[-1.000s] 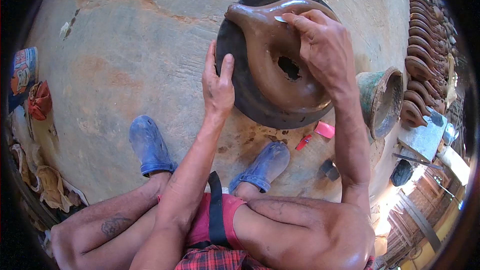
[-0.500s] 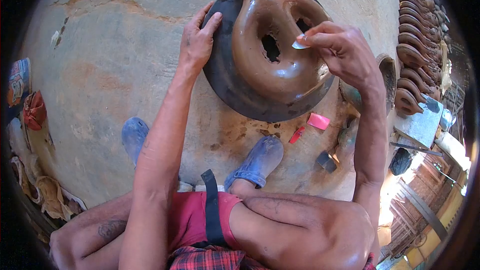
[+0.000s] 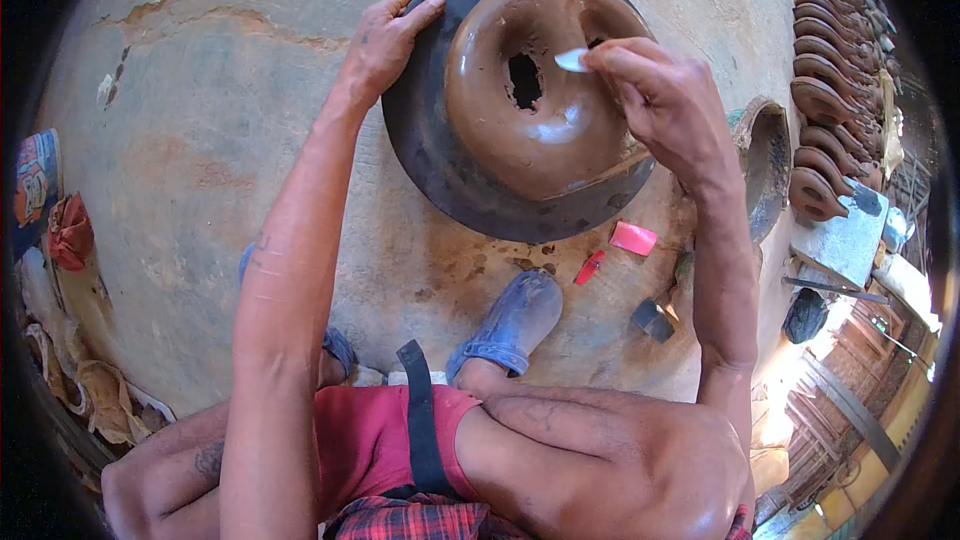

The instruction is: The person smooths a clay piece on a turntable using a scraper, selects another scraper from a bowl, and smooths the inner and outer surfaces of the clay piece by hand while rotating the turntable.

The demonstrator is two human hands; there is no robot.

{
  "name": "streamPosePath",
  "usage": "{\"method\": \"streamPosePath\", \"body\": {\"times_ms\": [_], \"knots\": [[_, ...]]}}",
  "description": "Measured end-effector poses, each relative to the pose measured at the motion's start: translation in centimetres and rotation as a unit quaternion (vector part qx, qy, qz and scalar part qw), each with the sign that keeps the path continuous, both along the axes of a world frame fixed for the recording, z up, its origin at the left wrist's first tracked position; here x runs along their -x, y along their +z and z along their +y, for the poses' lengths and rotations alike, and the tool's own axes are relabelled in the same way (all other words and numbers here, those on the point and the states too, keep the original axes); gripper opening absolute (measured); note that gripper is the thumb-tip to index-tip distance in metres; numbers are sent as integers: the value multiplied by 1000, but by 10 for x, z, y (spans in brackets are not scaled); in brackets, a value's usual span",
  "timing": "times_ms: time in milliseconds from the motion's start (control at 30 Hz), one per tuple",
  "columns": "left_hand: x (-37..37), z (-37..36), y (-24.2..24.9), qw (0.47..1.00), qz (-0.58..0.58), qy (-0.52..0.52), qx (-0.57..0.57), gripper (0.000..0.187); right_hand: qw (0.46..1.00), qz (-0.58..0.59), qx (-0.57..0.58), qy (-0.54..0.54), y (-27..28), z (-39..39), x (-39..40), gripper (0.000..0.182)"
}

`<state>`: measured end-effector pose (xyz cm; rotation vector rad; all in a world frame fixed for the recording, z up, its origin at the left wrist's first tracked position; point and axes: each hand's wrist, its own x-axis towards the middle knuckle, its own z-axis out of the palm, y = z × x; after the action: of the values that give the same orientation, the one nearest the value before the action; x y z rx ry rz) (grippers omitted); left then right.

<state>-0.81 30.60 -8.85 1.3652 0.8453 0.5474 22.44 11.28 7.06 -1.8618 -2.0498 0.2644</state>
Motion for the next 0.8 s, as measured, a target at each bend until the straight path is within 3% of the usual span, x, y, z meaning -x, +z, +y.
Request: {"method": "streamPosePath", "body": {"times_ms": [167,233,300,367,433,633,800], "knots": [[-7,7,4,1000,1,-15,0,53,996,-13,79,28,34,-20,-8,36],[-10,10,8,999,-6,-42,2,53,988,-30,130,80,53,-25,-18,28],[-13,18,8,998,-11,-61,17,53,993,-8,99,59,62,-30,-28,24],[-18,25,4,996,-17,-82,32,54,995,-42,-61,-61,62,-29,-43,20],[-24,33,0,995,12,-100,-18,54,989,-104,-59,-82,57,-22,-59,16],[-37,45,10,989,60,-133,-26,53,936,-292,-142,139,1,10,-78,38],[-38,43,3,989,55,-126,-63,54,941,-286,-87,158,-8,-6,-78,39]]}}
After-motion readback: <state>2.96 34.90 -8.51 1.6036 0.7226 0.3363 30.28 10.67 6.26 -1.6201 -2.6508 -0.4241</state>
